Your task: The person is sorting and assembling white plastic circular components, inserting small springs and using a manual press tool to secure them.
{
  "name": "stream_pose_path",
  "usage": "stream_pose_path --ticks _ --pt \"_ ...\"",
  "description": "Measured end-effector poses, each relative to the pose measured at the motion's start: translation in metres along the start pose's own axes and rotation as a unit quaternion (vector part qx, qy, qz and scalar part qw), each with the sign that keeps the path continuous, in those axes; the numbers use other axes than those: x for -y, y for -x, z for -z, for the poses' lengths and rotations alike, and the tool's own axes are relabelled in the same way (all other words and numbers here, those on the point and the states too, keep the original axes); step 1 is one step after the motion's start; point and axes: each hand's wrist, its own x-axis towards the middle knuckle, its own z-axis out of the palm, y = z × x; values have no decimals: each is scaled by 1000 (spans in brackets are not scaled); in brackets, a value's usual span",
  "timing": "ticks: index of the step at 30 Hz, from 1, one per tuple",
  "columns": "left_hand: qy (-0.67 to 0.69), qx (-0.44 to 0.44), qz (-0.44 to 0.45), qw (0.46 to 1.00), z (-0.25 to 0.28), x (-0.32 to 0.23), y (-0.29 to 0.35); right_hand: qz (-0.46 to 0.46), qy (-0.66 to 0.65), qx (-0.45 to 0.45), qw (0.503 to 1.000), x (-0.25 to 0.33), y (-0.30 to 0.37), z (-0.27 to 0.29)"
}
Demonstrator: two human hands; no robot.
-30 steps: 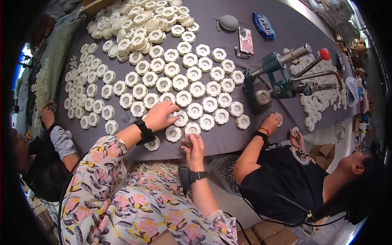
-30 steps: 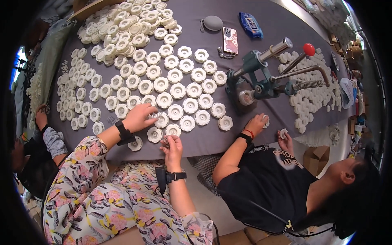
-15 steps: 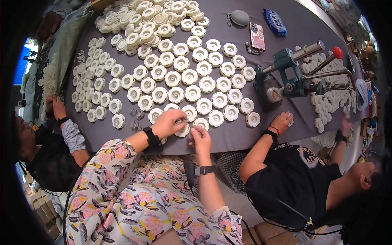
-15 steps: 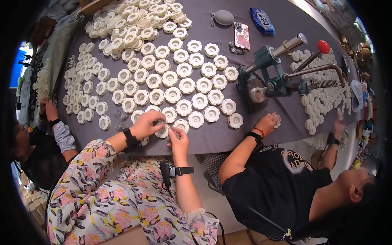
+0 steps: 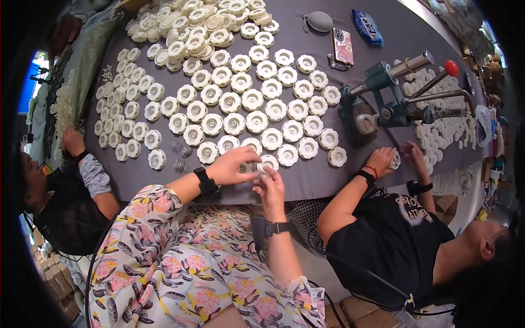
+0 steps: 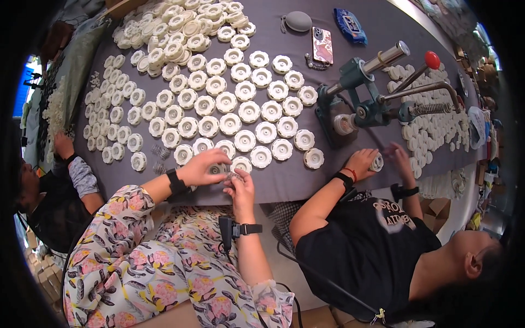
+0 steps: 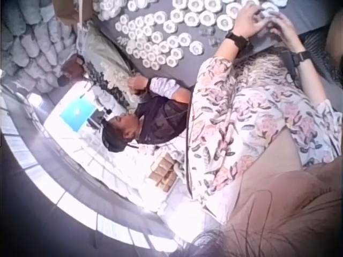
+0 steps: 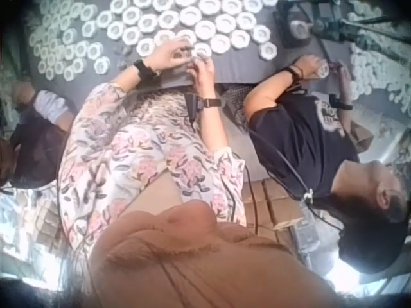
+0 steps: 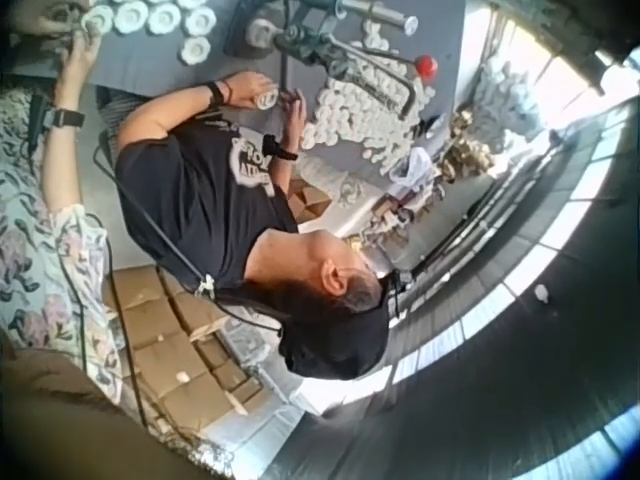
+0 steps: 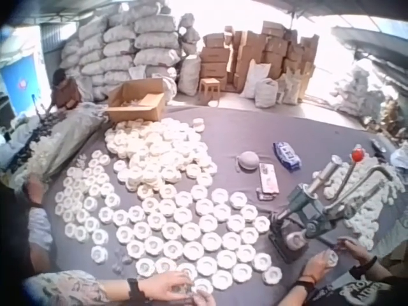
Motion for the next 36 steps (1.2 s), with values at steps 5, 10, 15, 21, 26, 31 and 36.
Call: stream_pose_path --ticks 5,10,15,21,26,31,36 --pt "95 31 113 989 -1 -1 26 -19 33 46 998 3 5 -6" --pt "366 -39 381 848 1 12 30 366 466 50 804 -8 2 10" --pt "181 -44 240 953 -13 5 16 181 219 -90 955 8 6 17" --pt "-67 -49 86 993 -39 -1 -6 151 166 -81 971 12 14 19" --pt "-134 -41 82 987 -49 6 -10 135 158 -87 974 1 13 28" --pt "-150 -75 30 985 -46 -11 -15 121 140 -78 980 8 14 31" --pt "59 66 27 996 -48 -20 -7 73 97 -29 992 15 14 22"
